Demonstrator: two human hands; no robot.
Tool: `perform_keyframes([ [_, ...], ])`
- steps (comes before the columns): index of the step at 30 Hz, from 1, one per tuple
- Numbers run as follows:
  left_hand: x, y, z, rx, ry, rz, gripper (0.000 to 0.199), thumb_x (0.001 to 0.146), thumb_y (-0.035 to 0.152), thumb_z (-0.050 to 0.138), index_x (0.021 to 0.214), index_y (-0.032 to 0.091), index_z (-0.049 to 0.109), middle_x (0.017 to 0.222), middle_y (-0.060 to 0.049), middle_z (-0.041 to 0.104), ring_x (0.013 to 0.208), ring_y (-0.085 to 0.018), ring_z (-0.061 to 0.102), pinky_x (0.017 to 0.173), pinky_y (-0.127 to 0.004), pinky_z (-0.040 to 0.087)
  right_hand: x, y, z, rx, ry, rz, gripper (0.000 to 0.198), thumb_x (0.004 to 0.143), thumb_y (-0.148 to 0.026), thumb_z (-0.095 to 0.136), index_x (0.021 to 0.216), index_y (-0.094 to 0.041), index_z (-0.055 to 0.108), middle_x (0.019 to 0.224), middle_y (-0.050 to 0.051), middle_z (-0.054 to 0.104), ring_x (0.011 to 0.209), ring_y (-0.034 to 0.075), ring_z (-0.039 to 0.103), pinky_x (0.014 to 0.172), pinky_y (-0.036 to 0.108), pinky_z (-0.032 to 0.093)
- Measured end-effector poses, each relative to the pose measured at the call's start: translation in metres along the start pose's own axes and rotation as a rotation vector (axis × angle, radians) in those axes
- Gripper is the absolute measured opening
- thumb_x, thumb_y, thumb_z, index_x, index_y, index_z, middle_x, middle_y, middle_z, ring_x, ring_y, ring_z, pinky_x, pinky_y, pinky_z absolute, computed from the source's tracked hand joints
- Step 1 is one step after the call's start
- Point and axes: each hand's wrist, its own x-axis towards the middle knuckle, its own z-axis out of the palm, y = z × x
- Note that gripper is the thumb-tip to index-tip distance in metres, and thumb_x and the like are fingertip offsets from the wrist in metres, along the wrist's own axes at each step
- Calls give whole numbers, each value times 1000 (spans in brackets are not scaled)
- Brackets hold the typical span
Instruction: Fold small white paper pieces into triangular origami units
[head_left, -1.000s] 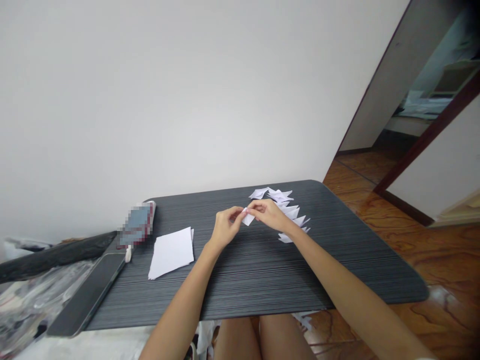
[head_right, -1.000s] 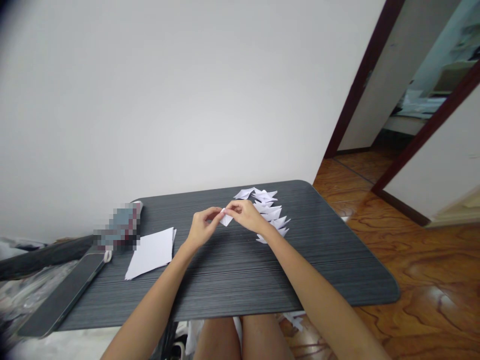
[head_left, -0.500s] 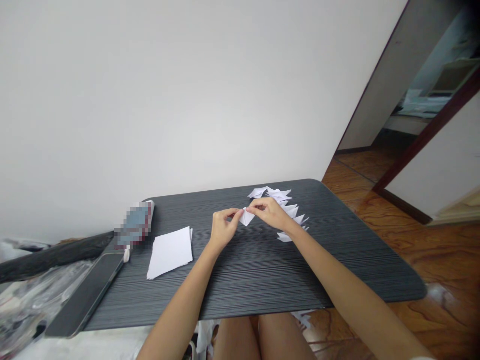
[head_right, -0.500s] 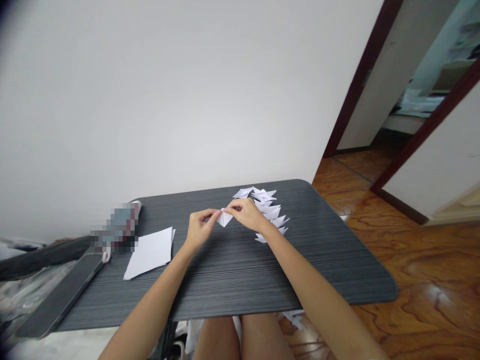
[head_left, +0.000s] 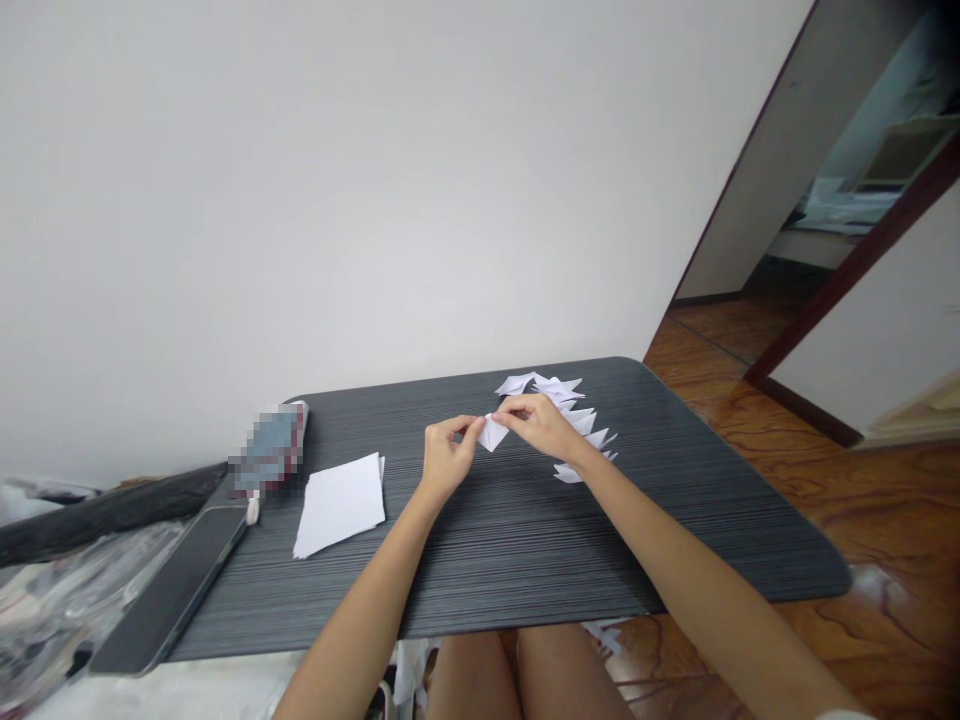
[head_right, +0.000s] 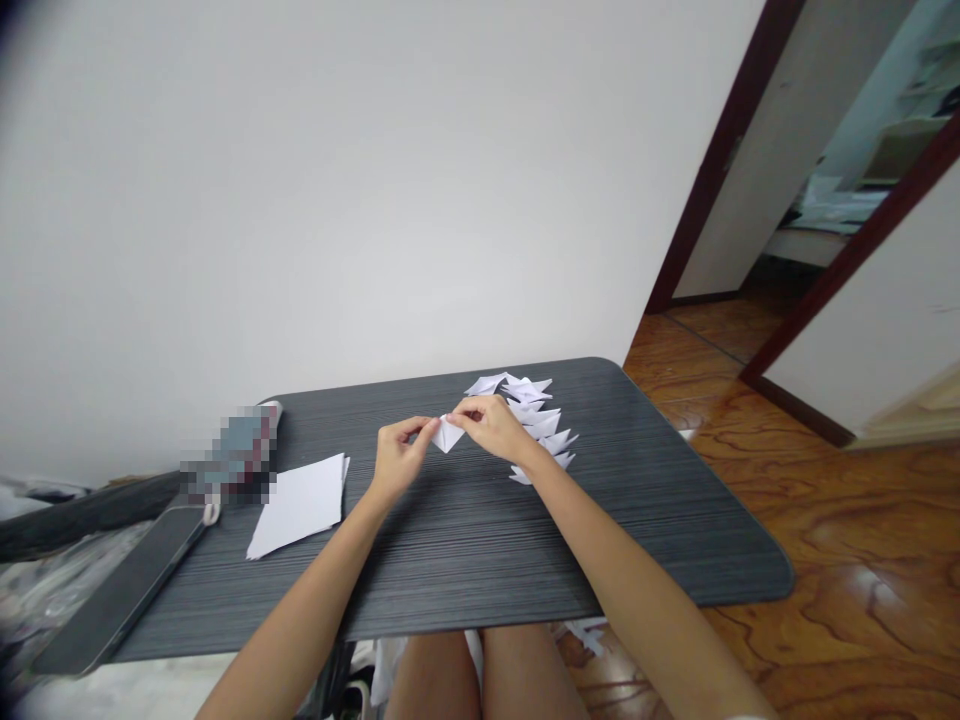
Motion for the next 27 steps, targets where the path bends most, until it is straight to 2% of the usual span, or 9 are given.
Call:
perform_keyframes([
  [8, 1, -4, 2, -18, 7, -21, 29, 78, 33, 47, 71, 13, 65, 65, -3, 65, 60, -13, 55, 58, -22, 41, -1, -1, 0, -22, 8, -21, 18, 74, -23, 53, 62, -13, 61, 59, 2, 56, 55, 10, 47, 52, 22, 34],
  [13, 8, -8, -5, -46, -123, 22, 22, 75, 32, 52, 77, 14, 65, 77, -5, 66, 67, -14, 57, 62, -24, 43, -1, 1, -2, -109, -19, -104, 16, 75, -23, 54, 65, -13, 63, 56, 0, 53, 52, 9, 42, 50, 21, 32],
  [16, 10, -10, -8, -65, -180, 34, 21, 73, 32, 55, 74, 14, 65, 74, -5, 65, 68, -14, 58, 59, -23, 44, -1, 3, -2, -121, -39, -136, 15, 74, -24, 56, 67, -14, 63, 57, 0, 52, 53, 9, 42, 50, 21, 31],
  [21, 9, -10, -6, -162, -149, -34, 23, 73, 33, 55, 68, 13, 63, 65, -3, 61, 50, -10, 55, 48, -21, 44, -1, 4, -1, -107, -11, -124, 17, 75, -24, 55, 63, -14, 61, 56, 0, 52, 52, 9, 41, 50, 21, 31],
  [27, 6, -11, -2, -231, -147, -73, 23, 74, 33, 53, 66, 12, 59, 63, -2, 59, 52, -12, 59, 49, -22, 47, -1, 2, 0, -73, -1, -94, 18, 74, -25, 55, 62, -14, 60, 56, 0, 52, 52, 9, 41, 49, 21, 31],
])
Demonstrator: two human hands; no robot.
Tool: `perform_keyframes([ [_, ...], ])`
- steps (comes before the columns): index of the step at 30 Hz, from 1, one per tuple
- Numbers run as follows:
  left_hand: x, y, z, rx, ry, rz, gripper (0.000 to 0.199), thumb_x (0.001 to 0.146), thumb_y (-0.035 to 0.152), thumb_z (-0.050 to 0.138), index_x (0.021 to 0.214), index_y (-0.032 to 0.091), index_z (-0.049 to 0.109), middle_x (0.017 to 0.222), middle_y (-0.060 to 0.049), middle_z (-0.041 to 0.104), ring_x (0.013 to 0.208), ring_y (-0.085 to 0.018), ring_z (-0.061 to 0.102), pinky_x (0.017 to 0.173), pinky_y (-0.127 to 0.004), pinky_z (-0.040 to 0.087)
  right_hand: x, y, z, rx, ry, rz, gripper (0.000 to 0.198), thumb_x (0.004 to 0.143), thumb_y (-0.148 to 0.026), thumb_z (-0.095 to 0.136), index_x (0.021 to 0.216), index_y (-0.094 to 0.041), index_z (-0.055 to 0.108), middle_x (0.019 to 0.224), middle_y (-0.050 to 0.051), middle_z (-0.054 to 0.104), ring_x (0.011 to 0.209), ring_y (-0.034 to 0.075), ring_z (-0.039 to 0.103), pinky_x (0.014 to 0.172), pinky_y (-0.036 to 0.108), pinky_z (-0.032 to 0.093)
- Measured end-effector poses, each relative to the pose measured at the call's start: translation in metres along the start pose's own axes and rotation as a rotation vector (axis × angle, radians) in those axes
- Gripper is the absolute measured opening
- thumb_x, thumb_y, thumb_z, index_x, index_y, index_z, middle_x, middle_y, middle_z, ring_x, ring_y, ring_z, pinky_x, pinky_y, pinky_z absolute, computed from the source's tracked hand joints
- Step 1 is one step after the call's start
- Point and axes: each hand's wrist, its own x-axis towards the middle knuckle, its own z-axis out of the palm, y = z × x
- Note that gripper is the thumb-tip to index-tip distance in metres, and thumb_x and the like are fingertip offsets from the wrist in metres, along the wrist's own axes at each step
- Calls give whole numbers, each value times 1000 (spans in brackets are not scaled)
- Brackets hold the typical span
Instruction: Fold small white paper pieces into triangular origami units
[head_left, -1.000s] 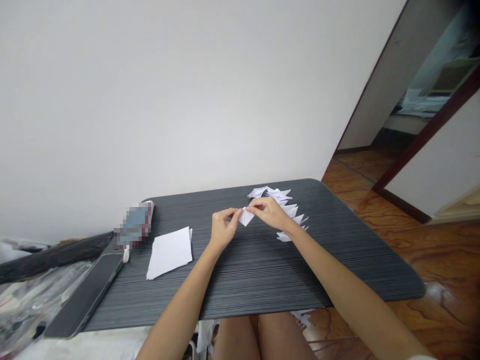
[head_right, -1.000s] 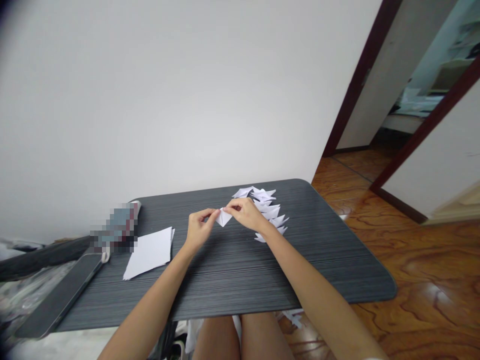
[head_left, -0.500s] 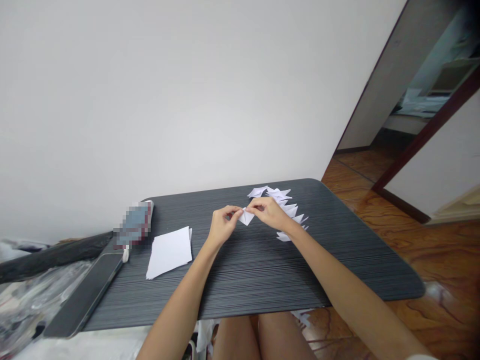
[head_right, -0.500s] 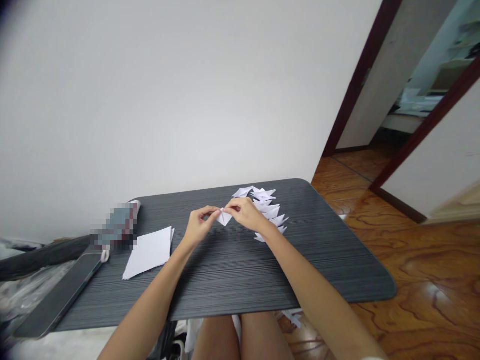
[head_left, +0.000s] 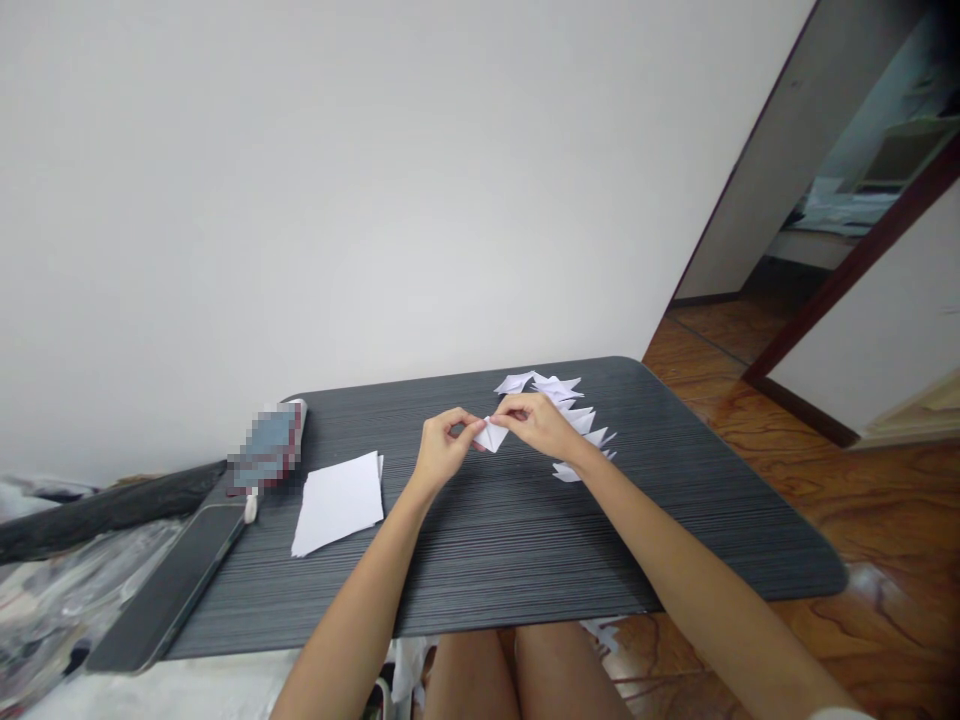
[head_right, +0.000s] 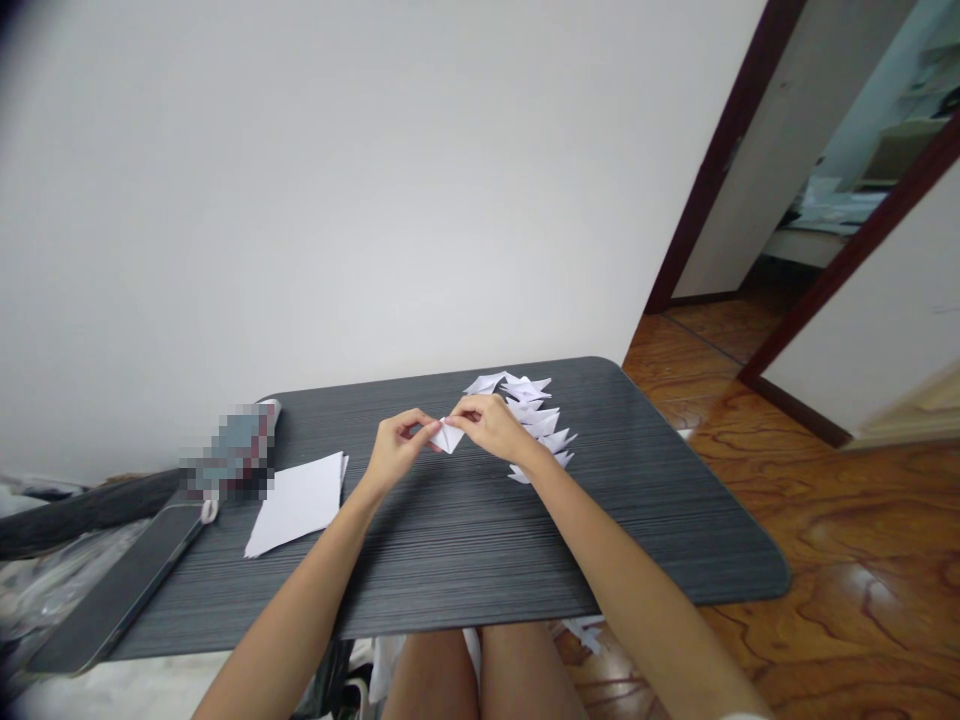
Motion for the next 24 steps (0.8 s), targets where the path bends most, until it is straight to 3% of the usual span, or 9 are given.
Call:
perform_keyframes([
  [7, 2, 1, -5, 0, 70, -10, 20, 73, 30, 55, 64, 13, 57, 58, 0, 57, 47, -11, 57, 47, -22, 46, 0, 3, -3, 38, -12, 51, 18, 74, -25, 54, 61, -13, 58, 56, 0, 52, 52, 9, 41, 50, 22, 32],
  [13, 1, 1, 1, 31, 64, -5, 19, 72, 31, 55, 66, 13, 59, 64, -1, 57, 49, -11, 56, 45, -22, 47, 0, 4, 5, 39, 19, 53, 17, 76, -29, 52, 74, -14, 61, 61, 0, 52, 52, 8, 39, 48, 21, 31],
  [17, 0, 0, 4, 25, 45, 13, 20, 73, 31, 55, 67, 13, 59, 65, -1, 56, 49, -11, 56, 46, -22, 48, 0, 5, 6, -1, 16, -1, 18, 72, -30, 57, 66, -14, 61, 58, 0, 51, 53, 9, 40, 51, 22, 32],
  [24, -3, -1, 7, 22, 76, 22, 21, 75, 32, 52, 66, 14, 55, 64, 1, 53, 47, -9, 55, 43, -20, 47, 0, 5, 6, 23, 0, 52, 23, 74, -31, 54, 61, -13, 59, 56, 0, 52, 52, 9, 42, 50, 22, 32],
])
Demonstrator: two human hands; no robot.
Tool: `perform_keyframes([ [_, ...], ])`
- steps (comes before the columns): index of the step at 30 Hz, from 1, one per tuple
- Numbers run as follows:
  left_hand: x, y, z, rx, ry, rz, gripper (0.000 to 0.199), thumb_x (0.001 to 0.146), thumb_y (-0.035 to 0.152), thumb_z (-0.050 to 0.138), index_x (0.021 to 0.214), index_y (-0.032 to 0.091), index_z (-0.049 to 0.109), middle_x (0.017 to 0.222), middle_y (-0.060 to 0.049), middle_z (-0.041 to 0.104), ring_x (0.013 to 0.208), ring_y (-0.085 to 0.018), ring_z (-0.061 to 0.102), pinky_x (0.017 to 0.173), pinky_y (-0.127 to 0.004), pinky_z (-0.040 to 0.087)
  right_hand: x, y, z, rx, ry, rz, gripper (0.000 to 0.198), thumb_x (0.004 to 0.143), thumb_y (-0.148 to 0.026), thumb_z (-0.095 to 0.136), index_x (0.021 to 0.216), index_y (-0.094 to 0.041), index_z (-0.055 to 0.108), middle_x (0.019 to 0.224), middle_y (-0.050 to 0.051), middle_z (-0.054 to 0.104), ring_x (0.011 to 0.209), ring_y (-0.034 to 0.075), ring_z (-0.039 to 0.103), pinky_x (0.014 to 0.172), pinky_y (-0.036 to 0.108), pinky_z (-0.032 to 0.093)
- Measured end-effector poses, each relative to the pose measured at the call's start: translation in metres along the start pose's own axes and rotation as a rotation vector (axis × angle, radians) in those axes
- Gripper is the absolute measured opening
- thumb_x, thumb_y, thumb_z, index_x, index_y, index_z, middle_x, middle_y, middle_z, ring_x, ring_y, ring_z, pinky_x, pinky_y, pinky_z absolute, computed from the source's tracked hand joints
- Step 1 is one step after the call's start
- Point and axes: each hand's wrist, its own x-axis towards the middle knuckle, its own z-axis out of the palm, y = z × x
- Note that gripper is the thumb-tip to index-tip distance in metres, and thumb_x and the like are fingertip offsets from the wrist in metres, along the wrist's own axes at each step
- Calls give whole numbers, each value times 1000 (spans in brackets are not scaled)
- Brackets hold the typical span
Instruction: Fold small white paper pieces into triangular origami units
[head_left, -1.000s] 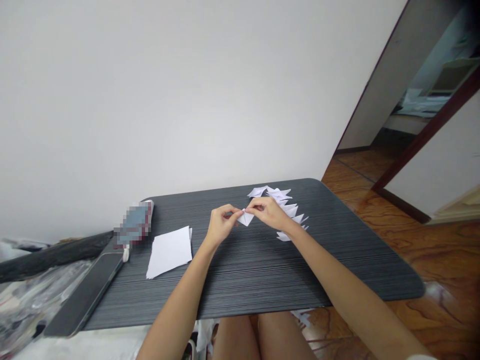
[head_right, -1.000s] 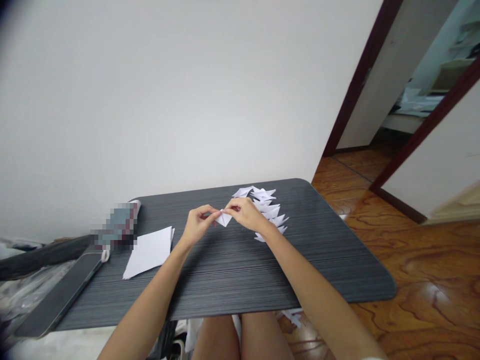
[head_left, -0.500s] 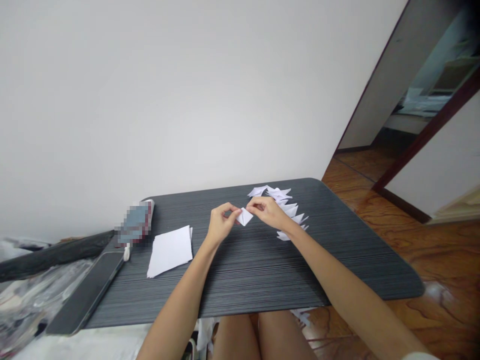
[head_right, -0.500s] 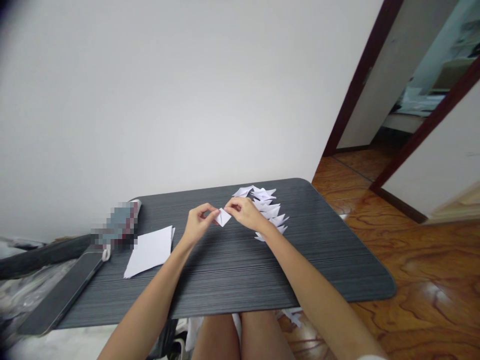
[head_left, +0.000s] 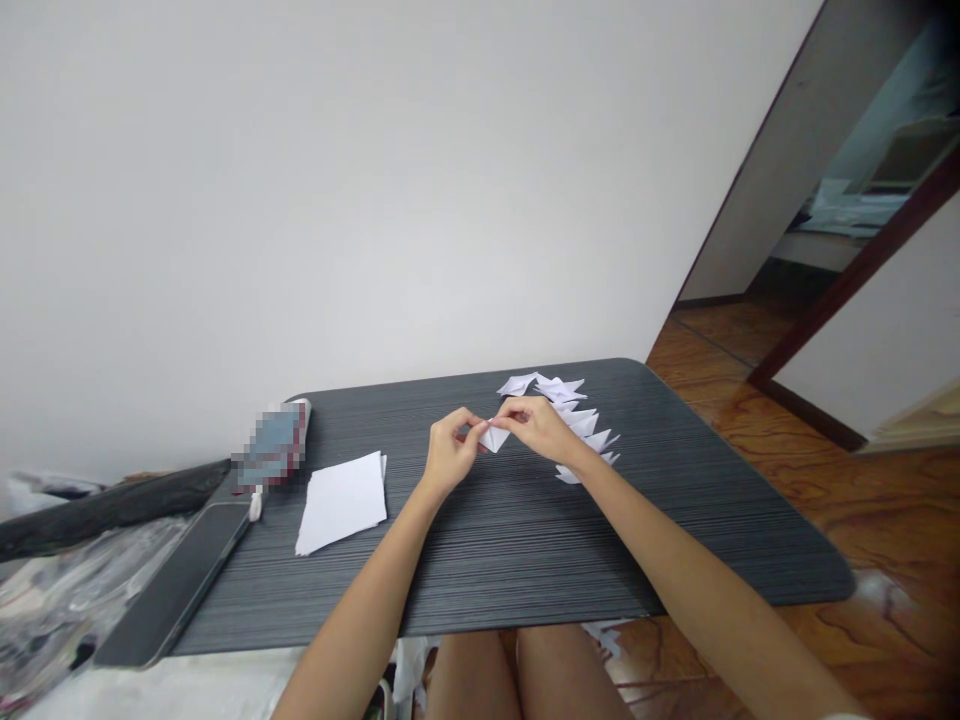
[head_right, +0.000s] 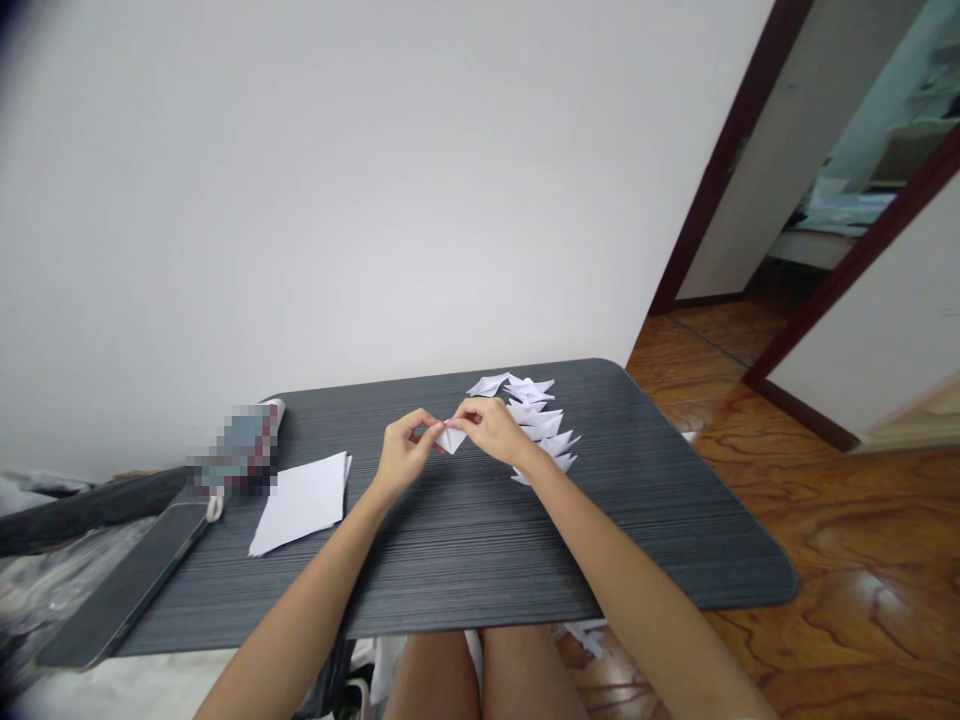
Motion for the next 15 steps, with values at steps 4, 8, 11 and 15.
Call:
perform_keyframes([
  [4, 0, 4, 1, 16, 30, -7, 21, 75, 31, 51, 63, 14, 54, 60, 1, 52, 48, -9, 54, 43, -20, 46, 0, -2, 0, 13, -7, 20, 21, 74, -28, 54, 60, -13, 58, 54, -1, 50, 52, 9, 41, 49, 21, 32],
  [8, 0, 8, 1, 47, 50, 1, 21, 75, 30, 51, 61, 14, 54, 57, 1, 53, 48, -9, 52, 43, -19, 43, 0, -3, -1, 24, -16, 30, 19, 73, -26, 54, 59, -13, 58, 53, -2, 49, 51, 9, 41, 49, 21, 32],
  [11, -1, 7, 2, 68, 67, 5, 21, 75, 29, 51, 61, 14, 54, 57, 1, 53, 50, -9, 52, 45, -18, 43, 0, -2, 0, 24, -8, 30, 18, 73, -25, 56, 59, -13, 58, 54, -1, 50, 52, 9, 42, 50, 21, 32],
  [15, -1, 3, 3, 60, 84, 3, 21, 76, 30, 50, 62, 14, 54, 59, 1, 52, 53, -10, 52, 47, -19, 44, 1, -1, 0, 8, 6, 21, 17, 73, -25, 56, 60, -13, 59, 55, -1, 53, 52, 9, 43, 50, 21, 33],
])
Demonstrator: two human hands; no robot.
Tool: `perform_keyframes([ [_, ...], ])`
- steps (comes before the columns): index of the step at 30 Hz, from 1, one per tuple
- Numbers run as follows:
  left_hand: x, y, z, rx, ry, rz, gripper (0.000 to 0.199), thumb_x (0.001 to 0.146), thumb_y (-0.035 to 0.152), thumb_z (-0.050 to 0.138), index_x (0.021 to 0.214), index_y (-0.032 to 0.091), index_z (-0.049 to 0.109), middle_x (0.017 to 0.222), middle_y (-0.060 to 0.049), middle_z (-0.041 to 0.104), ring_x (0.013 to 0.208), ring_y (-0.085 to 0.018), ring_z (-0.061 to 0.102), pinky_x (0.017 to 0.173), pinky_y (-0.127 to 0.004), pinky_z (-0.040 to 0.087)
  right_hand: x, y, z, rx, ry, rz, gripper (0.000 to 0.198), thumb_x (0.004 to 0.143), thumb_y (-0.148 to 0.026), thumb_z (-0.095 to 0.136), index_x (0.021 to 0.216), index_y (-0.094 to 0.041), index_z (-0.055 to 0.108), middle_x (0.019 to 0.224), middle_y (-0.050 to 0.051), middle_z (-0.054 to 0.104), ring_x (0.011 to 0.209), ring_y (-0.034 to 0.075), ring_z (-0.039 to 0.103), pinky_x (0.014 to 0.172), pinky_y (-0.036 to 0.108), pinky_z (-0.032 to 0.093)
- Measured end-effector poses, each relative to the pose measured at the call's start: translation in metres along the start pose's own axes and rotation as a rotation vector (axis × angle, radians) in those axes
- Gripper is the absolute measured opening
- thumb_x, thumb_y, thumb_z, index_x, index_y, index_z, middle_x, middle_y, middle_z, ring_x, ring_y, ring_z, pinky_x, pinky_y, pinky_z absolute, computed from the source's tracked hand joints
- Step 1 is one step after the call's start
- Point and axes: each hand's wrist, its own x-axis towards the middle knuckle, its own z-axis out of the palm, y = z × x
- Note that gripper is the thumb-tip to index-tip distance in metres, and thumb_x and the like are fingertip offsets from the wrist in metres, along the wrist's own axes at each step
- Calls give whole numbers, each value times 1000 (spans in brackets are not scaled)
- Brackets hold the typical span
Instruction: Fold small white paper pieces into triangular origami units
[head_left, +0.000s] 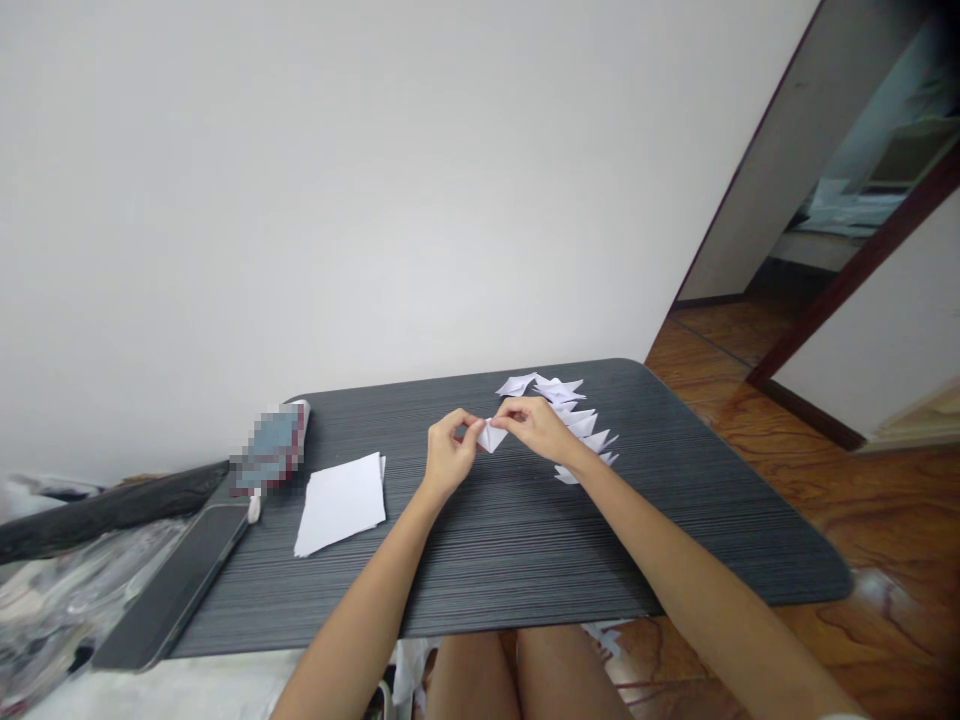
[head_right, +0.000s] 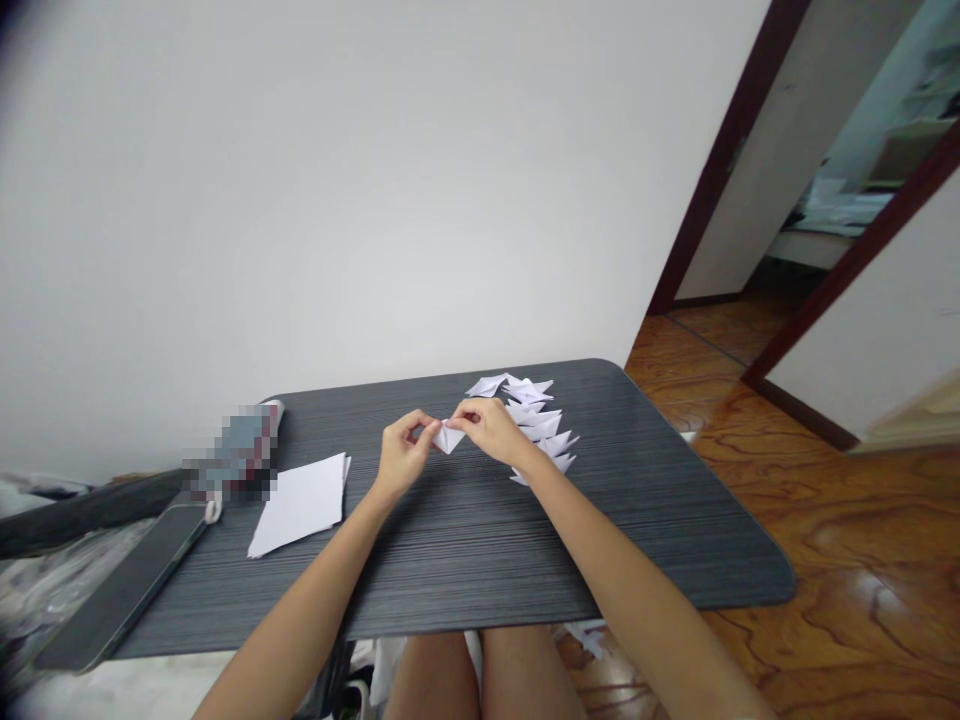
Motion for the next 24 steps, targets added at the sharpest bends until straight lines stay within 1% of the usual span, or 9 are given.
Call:
perform_keyframes([
  [4, 2, 0, -3, 1, -12, 64, 20, 77, 30, 49, 67, 14, 56, 65, -1, 55, 63, -12, 53, 53, -20, 46, -1, -4, -2, -38, 18, -84, 15, 75, -25, 55, 66, -14, 61, 62, 1, 56, 56, 10, 46, 52, 21, 35],
  [7, 4, 5, -8, 11, -90, 112, 17, 77, 30, 49, 77, 15, 58, 78, -5, 58, 74, -14, 55, 58, -22, 49, -2, -7, -4, -95, 10, -166, 12, 76, -23, 53, 72, -15, 62, 72, 4, 59, 59, 10, 48, 54, 22, 37],
  [9, 4, 9, -11, 46, -131, 143, 17, 77, 29, 49, 82, 16, 59, 84, -6, 59, 77, -14, 55, 60, -23, 50, -3, -8, -5, -131, -5, -191, 11, 77, -21, 52, 75, -15, 61, 75, 4, 59, 59, 10, 49, 55, 22, 39],
  [12, 4, 12, -14, 110, -153, 206, 16, 77, 28, 49, 84, 16, 58, 84, -7, 58, 77, -14, 55, 60, -23, 50, -5, -8, -5, -177, -23, -211, 11, 77, -18, 50, 78, -15, 61, 76, 5, 58, 59, 10, 49, 55, 23, 40],
  [17, 1, 10, -14, 176, -135, 304, 15, 78, 25, 47, 84, 16, 58, 83, -7, 57, 76, -14, 54, 61, -23, 51, -6, -10, -4, -205, -33, -246, 12, 76, -16, 48, 79, -15, 60, 75, 5, 56, 58, 10, 49, 56, 23, 41],
  [24, 0, 7, -13, 185, -150, 339, 13, 77, 21, 46, 82, 15, 57, 83, -7, 56, 76, -13, 54, 60, -22, 51, -6, -11, -5, -226, -52, -258, 12, 76, -15, 49, 80, -15, 60, 75, 4, 56, 58, 10, 49, 56, 23, 42],
])
